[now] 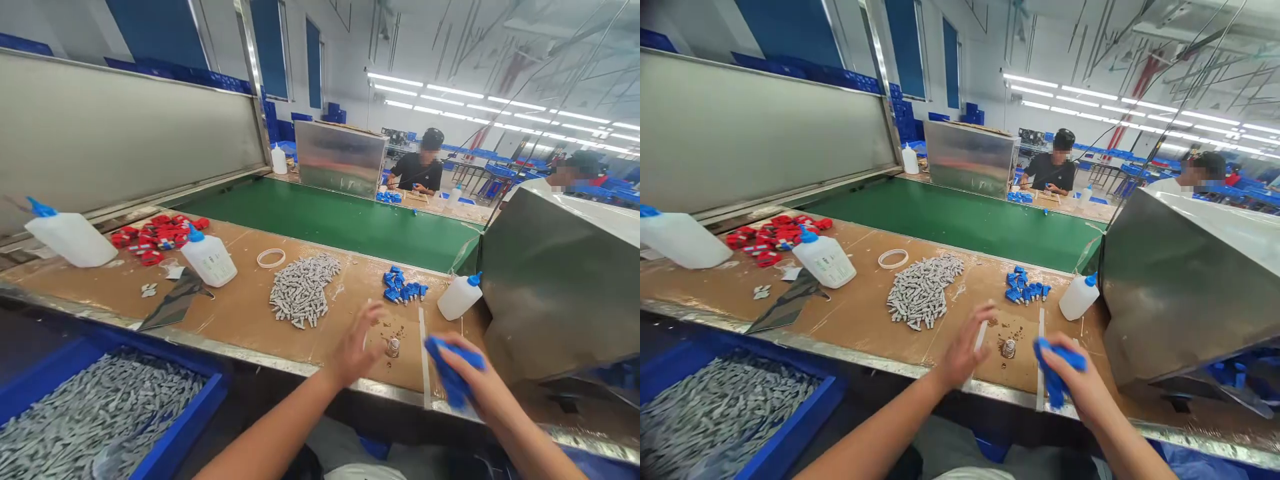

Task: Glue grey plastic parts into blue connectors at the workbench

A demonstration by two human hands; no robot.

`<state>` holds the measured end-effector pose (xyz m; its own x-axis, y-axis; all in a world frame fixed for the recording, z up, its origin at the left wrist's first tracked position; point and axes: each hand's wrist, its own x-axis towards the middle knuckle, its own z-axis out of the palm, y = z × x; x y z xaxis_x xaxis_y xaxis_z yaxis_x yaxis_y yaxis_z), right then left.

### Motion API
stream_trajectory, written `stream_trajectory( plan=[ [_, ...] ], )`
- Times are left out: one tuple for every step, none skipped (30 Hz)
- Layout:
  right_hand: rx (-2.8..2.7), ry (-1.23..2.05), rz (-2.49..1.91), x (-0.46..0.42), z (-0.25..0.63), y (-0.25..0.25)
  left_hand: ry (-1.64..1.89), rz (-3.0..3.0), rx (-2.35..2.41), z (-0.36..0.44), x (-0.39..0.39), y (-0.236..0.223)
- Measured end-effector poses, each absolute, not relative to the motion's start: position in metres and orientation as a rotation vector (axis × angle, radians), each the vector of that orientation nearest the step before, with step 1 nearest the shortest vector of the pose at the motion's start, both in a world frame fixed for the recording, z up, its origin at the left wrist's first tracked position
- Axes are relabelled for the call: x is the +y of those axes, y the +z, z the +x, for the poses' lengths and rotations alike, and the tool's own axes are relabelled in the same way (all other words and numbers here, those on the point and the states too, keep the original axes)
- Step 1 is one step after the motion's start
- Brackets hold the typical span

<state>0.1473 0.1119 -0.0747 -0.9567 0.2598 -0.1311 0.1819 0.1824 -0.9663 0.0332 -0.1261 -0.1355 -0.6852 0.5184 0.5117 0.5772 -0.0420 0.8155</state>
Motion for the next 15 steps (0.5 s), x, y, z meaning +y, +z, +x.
stream_trajectory(
  plan=[
    [-2.445,1.867,-0.354,0.1,0.118,-0.075,-2.006,-1.074,-2.142,0.015,-0.123,-0.134],
    [-2.539,1.704,-0.216,0.087,0.084,-0.075,-2.136,-0.872,-2.128,-0.005,-0.12,-0.132],
    [-2.665,1.42,-0.071,0.073,0.048,-0.077,-2.213,-0.711,-2.121,-0.026,-0.117,-0.131],
    [-2.794,1.083,0.048,0.06,0.014,-0.079,-2.212,-0.604,-2.128,-0.045,-0.114,-0.131],
    [-2.835,0.981,0.114,0.049,-0.016,-0.081,-2.143,-0.56,-2.154,-0.062,-0.111,-0.132],
    [-2.861,0.908,0.158,0.039,-0.041,-0.084,-2.045,-0.553,-2.201,-0.076,-0.109,-0.134],
    [-2.89,0.842,0.201,0.031,-0.058,-0.087,-1.957,-0.55,-2.241,-0.086,-0.106,-0.138],
    [-2.912,0.812,0.241,0.026,-0.069,-0.091,-1.9,-0.555,-2.267,-0.092,-0.104,-0.142],
    [-2.935,0.765,0.286,0.023,-0.074,-0.094,-1.858,-0.553,-2.283,-0.096,-0.101,-0.148],
    [-2.957,0.717,0.334,0.023,-0.075,-0.096,-1.825,-0.548,-2.288,-0.097,-0.099,-0.153],
    [-2.976,0.68,0.381,0.025,-0.072,-0.098,-1.784,-0.549,-2.289,-0.096,-0.098,-0.159],
    [-2.988,0.642,0.436,0.029,-0.068,-0.099,-1.724,-0.558,-2.294,-0.095,-0.097,-0.164],
    [-2.989,0.596,0.501,0.035,-0.063,-0.099,-1.657,-0.577,-2.304,-0.094,-0.097,-0.168],
    [-2.977,0.542,0.562,0.044,-0.059,-0.099,-1.595,-0.6,-2.32,-0.093,-0.097,-0.171],
    [-2.952,0.486,0.602,0.053,-0.055,-0.099,-1.541,-0.621,-2.343,-0.092,-0.096,-0.173]
  ],
)
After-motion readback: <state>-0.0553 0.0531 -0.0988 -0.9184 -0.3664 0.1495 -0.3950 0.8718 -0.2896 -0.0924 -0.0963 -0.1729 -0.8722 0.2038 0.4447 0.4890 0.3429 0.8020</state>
